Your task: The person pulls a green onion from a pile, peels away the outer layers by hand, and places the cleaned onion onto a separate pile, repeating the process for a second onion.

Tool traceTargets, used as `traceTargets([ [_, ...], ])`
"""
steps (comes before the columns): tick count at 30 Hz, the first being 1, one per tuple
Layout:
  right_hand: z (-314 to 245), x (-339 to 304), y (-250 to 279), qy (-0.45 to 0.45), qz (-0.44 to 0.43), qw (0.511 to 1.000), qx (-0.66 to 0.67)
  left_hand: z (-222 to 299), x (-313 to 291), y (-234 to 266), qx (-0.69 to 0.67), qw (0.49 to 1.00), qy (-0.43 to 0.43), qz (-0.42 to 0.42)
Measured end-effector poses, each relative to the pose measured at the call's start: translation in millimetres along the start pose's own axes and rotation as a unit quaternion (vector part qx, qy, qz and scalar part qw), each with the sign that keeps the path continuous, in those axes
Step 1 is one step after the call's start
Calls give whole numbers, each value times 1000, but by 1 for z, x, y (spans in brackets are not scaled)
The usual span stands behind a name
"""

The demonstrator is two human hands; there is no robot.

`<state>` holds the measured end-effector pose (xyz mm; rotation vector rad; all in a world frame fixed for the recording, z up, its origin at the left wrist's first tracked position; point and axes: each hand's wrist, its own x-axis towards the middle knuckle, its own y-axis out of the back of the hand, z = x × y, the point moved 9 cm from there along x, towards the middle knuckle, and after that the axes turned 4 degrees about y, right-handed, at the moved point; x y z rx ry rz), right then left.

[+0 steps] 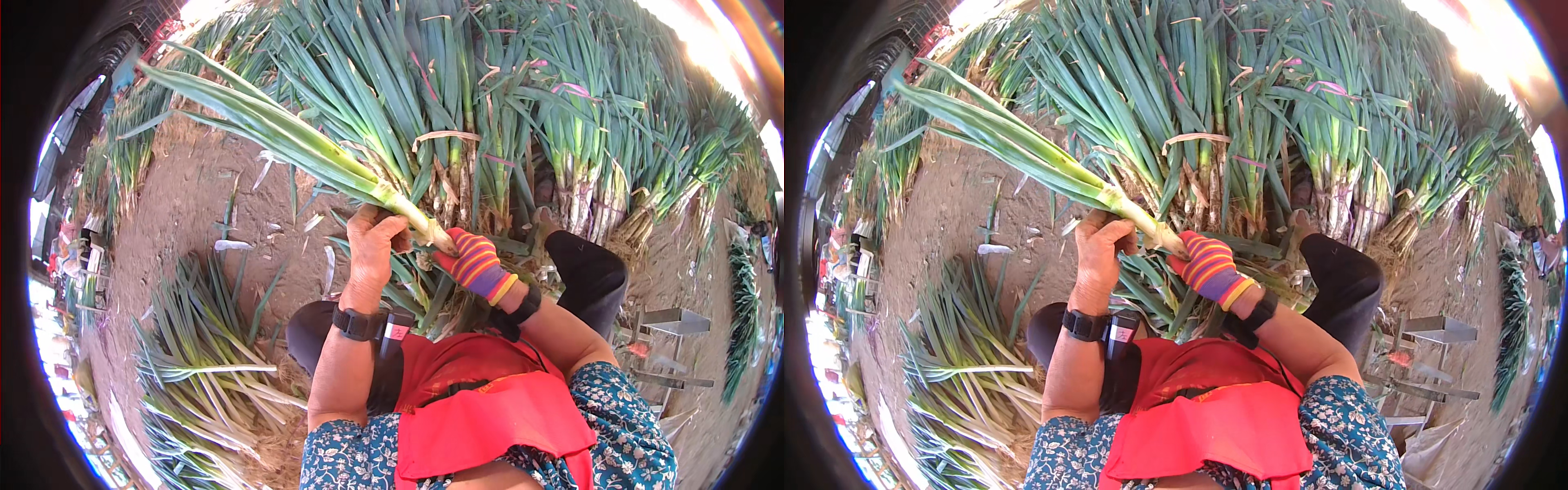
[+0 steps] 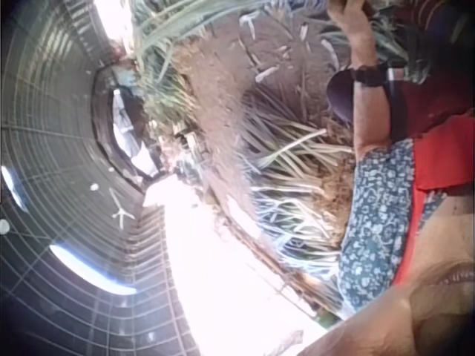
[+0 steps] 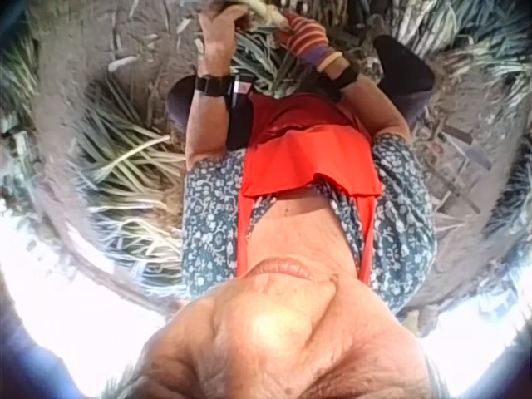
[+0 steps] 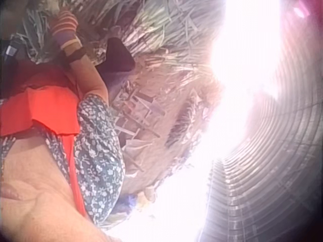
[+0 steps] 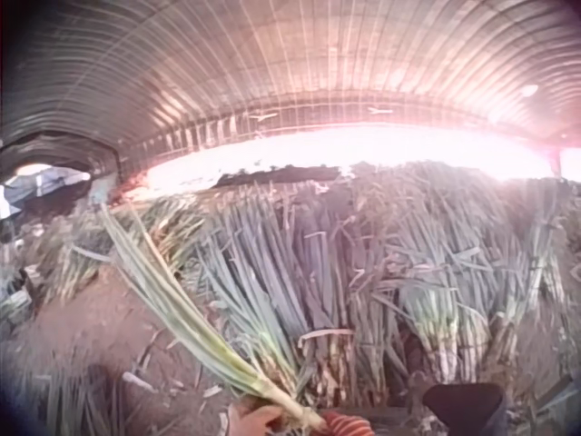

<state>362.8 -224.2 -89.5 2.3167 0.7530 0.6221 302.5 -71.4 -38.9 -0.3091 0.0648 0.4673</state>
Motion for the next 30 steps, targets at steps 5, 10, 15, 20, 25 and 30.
traceTargets([
  [5, 3, 1, -1, -9, -24, 999, 34, -10, 9, 8, 11, 999, -11, 42],
  [10, 5, 2, 5, -33, -50, 984, 169, -9, 9, -10, -103, 995, 9, 8],
  [15, -17, -3, 11, 1, -39, 964, 261, -34, 8, -15, -112, 985, 124, -32],
  [20, -26, -2, 31, -4, -25, 990, 137, -74, 0, -25, 60, 973, 206, -84],
  [25, -31, -2, 44, 131, 100, 984, -69, -22, -3, -19, -72, 995, -21, -58],
  [30, -18, 17, 28, 49, 51, 997, 15, -27, 6, 14, -330, 943, 32, -1],
])
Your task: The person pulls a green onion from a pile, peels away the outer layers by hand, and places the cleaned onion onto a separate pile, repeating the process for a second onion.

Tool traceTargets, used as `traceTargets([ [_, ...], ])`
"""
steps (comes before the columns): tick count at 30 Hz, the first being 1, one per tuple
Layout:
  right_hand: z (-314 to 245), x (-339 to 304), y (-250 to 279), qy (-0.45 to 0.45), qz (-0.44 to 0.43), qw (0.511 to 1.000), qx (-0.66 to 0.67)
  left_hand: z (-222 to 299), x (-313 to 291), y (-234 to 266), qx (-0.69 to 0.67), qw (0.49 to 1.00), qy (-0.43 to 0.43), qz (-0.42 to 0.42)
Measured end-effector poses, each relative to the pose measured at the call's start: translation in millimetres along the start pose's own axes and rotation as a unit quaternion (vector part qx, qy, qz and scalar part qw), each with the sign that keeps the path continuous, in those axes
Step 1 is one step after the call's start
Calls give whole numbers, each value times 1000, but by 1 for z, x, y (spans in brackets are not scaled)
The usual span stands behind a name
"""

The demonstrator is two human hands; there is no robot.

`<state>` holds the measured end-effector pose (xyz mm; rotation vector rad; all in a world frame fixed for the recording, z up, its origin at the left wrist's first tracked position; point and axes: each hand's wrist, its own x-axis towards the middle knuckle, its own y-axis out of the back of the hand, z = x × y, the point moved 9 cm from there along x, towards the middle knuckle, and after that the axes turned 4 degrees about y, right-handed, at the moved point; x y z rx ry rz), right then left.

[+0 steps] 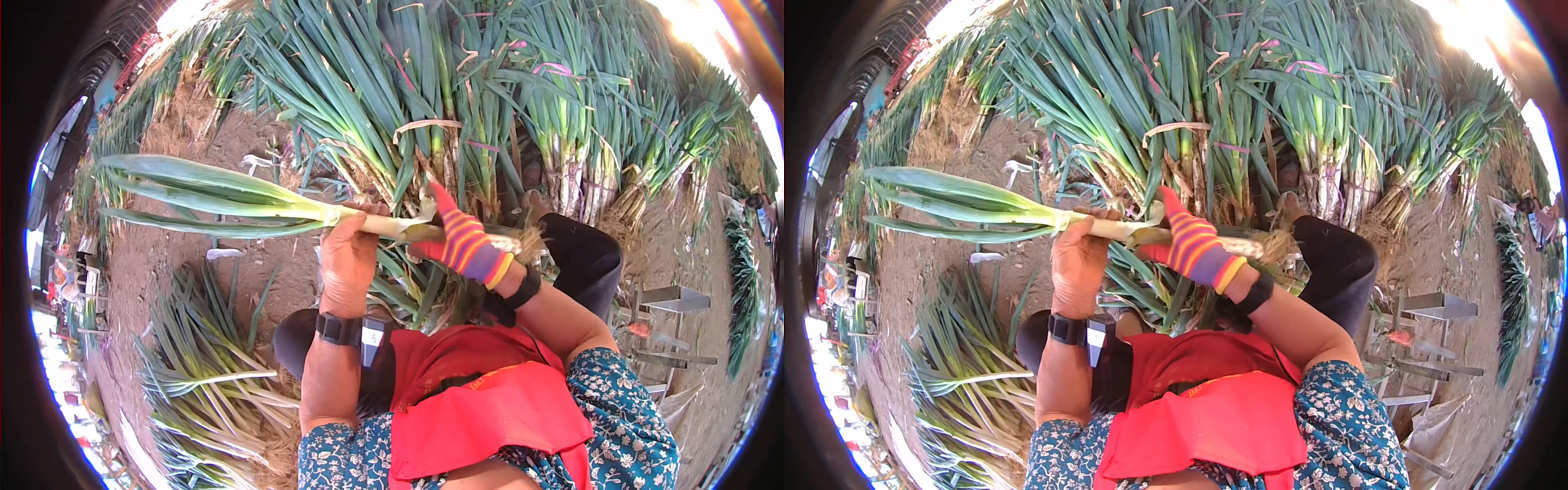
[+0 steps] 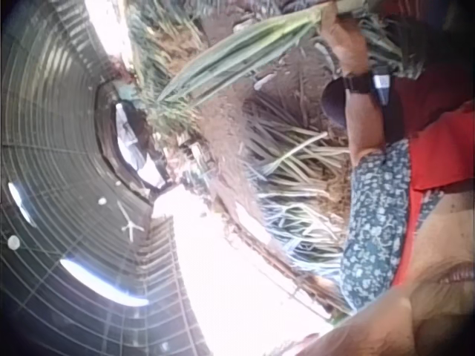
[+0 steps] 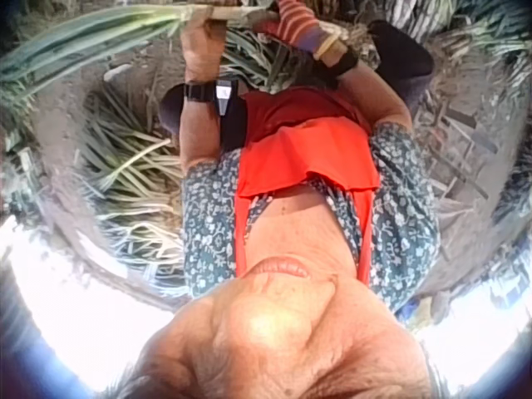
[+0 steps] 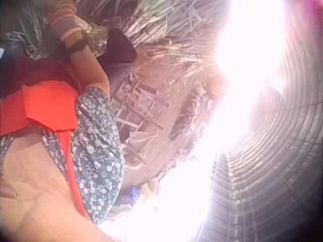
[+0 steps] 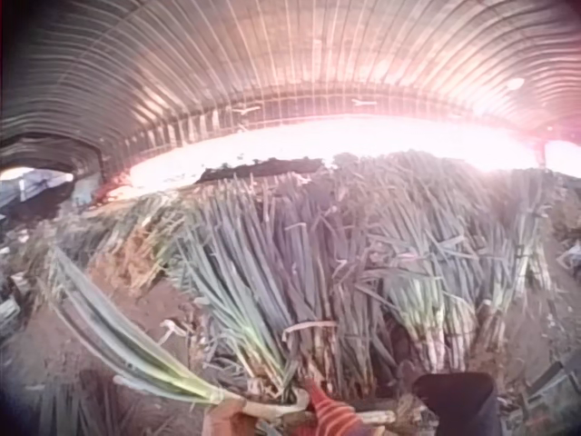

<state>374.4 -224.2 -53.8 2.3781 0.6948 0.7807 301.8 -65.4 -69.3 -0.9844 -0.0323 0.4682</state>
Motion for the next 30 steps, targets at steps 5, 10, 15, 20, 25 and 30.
traceTargets([
  [5, -11, 20, -13, 58, -91, 975, 195, -1, 4, -3, 71, 996, 1, -55],
  [10, -53, -24, -26, 399, 42, 887, -227, 17, -17, -21, 152, 984, -34, -82],
  [15, 74, -83, -43, 94, -267, 953, -107, 30, -32, -49, 187, 976, -97, -51],
  [20, 181, -175, 30, -46, -454, 795, -400, 74, -19, -64, 125, 984, -126, 7],
  [25, 148, -67, 110, -145, -62, 939, -307, 65, -31, -85, 169, 965, -170, -104],
  [30, -66, -20, 102, 231, 105, 964, -82, 55, -56, -75, 137, 967, -199, -77],
])
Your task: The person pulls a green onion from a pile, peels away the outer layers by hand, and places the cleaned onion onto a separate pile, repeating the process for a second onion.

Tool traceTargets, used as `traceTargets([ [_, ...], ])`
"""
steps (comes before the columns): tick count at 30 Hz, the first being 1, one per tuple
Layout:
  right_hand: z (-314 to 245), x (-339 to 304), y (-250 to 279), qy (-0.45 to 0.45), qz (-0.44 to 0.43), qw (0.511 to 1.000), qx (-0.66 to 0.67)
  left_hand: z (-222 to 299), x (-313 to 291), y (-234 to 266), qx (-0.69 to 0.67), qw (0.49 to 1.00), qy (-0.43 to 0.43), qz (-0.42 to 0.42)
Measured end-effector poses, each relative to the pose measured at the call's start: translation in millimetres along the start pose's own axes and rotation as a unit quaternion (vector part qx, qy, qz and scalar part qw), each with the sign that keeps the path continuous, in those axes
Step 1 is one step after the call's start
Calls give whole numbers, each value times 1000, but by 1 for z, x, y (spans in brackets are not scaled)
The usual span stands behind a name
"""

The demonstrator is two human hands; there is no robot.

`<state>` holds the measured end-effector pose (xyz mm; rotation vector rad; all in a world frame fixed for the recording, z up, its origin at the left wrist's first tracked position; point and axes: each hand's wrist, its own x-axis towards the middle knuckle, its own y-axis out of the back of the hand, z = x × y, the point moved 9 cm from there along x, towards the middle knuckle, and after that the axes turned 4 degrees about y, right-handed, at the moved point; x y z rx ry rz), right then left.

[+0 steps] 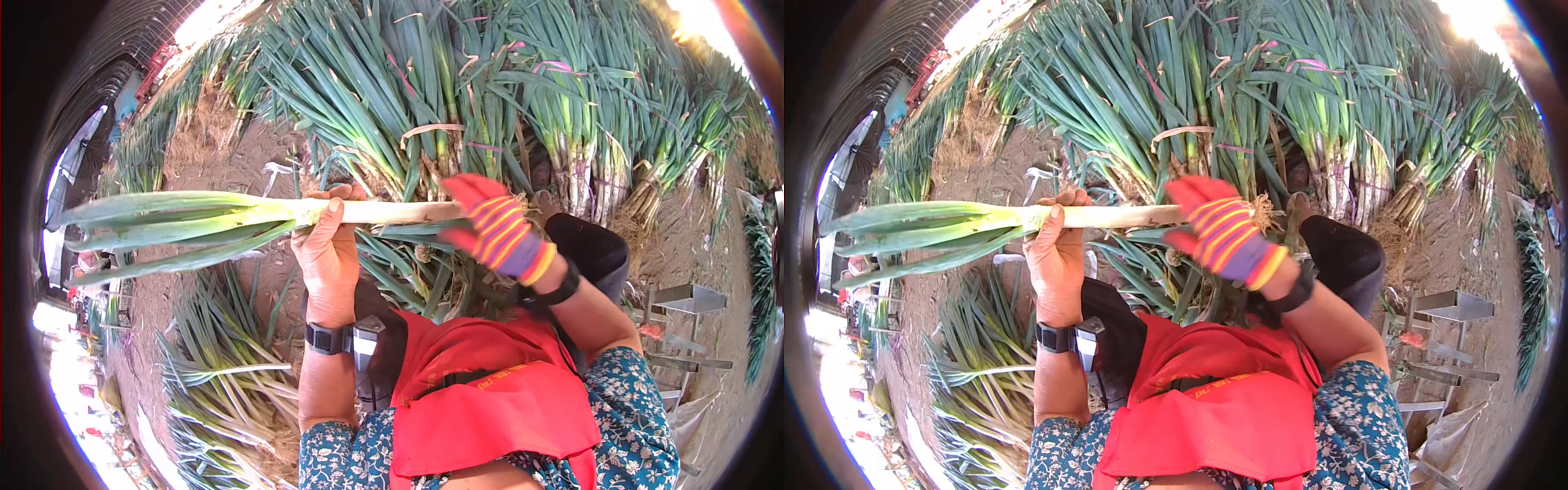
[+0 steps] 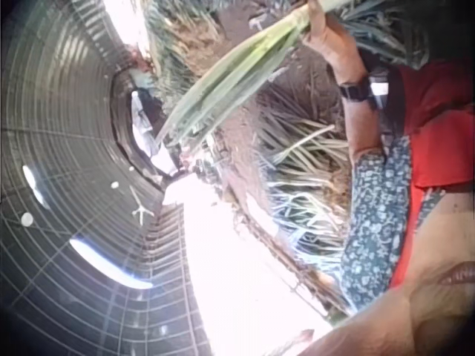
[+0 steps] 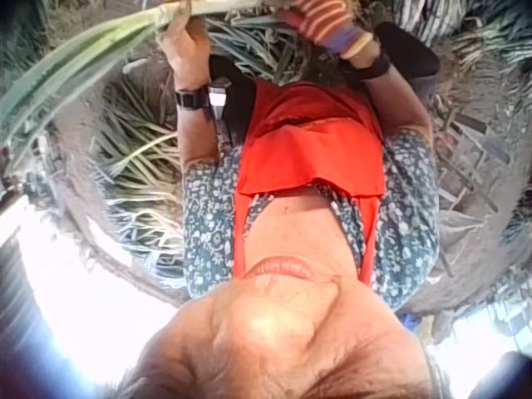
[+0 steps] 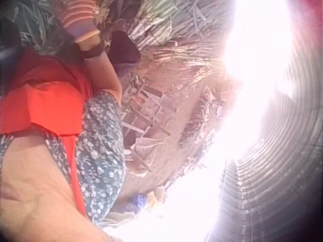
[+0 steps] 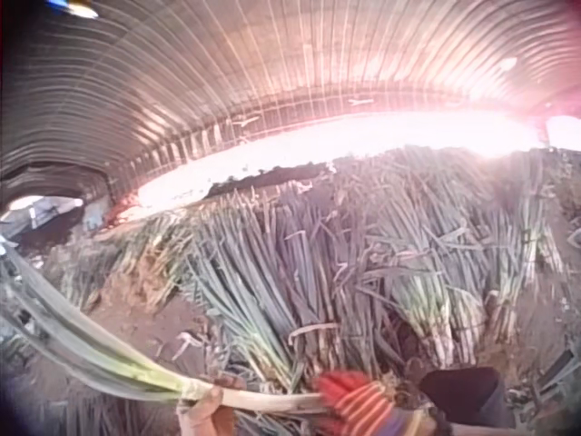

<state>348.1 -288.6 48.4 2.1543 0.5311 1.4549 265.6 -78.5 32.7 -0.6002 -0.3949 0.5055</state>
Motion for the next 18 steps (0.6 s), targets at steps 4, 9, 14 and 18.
traceTargets([
  [4, -4, 5, -27, -24, -57, 998, 20, 1, -11, -32, -12, 1000, 16, -18],
  [9, -9, -3, -48, -62, -176, 959, 214, -31, -34, -17, -1, 985, 161, -57],
  [14, -23, -3, -30, -20, -62, 967, 245, -32, -43, -21, -14, 988, 140, -65],
  [18, -40, -1, -12, 78, 2, 990, 116, -32, -49, -21, -8, 988, 133, -77],
])
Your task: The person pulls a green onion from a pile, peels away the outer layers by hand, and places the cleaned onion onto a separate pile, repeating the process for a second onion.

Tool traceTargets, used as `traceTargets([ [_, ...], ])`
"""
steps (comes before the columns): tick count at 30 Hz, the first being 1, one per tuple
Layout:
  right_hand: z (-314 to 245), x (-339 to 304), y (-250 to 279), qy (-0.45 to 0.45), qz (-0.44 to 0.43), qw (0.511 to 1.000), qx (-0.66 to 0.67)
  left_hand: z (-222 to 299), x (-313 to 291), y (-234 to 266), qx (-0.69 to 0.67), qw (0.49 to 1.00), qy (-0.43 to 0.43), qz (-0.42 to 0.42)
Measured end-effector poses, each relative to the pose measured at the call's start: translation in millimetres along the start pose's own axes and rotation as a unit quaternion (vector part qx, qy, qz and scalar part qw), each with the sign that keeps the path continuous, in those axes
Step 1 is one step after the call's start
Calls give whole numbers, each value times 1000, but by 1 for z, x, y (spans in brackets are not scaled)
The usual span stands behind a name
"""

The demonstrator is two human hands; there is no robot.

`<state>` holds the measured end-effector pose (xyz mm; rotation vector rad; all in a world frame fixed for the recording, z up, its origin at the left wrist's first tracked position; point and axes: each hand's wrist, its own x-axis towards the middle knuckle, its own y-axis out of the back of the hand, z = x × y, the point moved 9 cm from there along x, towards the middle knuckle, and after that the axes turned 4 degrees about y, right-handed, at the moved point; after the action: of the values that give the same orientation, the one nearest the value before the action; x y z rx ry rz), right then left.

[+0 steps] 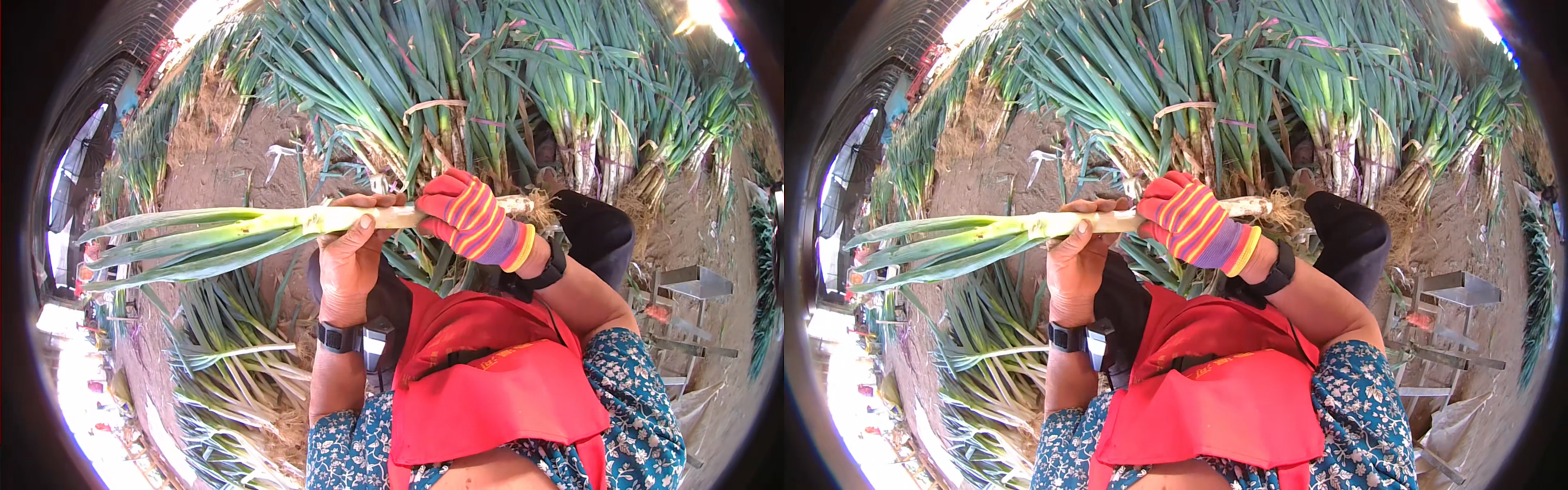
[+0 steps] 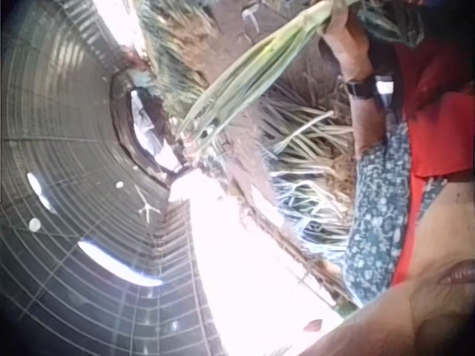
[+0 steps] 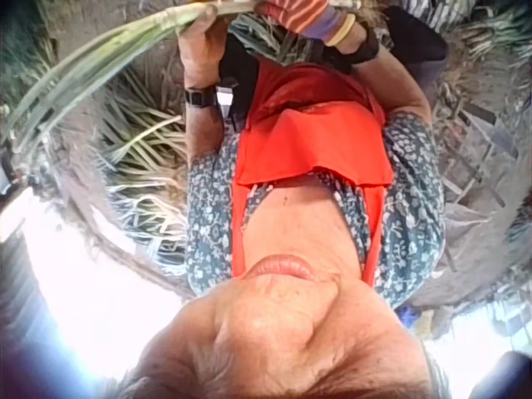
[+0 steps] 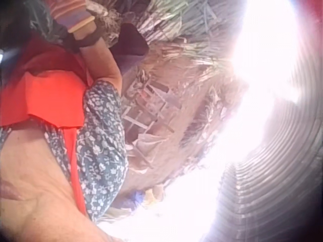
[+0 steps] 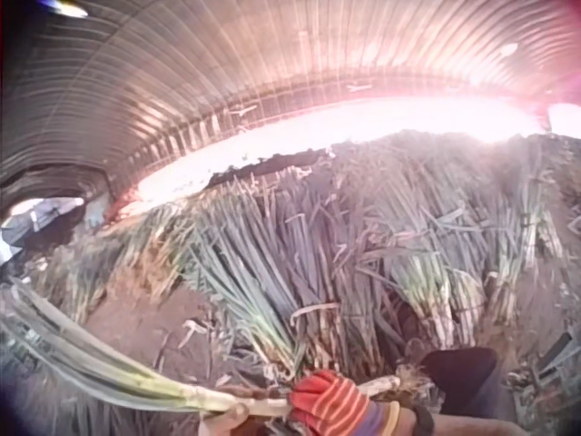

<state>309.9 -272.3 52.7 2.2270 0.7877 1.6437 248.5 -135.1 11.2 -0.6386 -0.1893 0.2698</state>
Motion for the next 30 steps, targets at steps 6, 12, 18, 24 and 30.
traceTargets([
  [6, 6, -1, -15, -50, -113, 985, 121, -4, -10, 2, 22, 1000, 11, 7],
  [12, 0, -14, -36, -27, -135, 981, 135, -14, -11, 15, 41, 998, 24, 47],
  [18, -49, -99, -140, 141, -372, 912, -96, -11, 2, 16, 22, 996, -4, 88],
  [24, -39, -4, -2, 48, 19, 991, -120, 0, 0, 20, 5, 995, -32, 92],
  [30, -6, 14, -9, 19, -50, 998, -27, -1, -5, 4, 31, 997, -36, 58],
])
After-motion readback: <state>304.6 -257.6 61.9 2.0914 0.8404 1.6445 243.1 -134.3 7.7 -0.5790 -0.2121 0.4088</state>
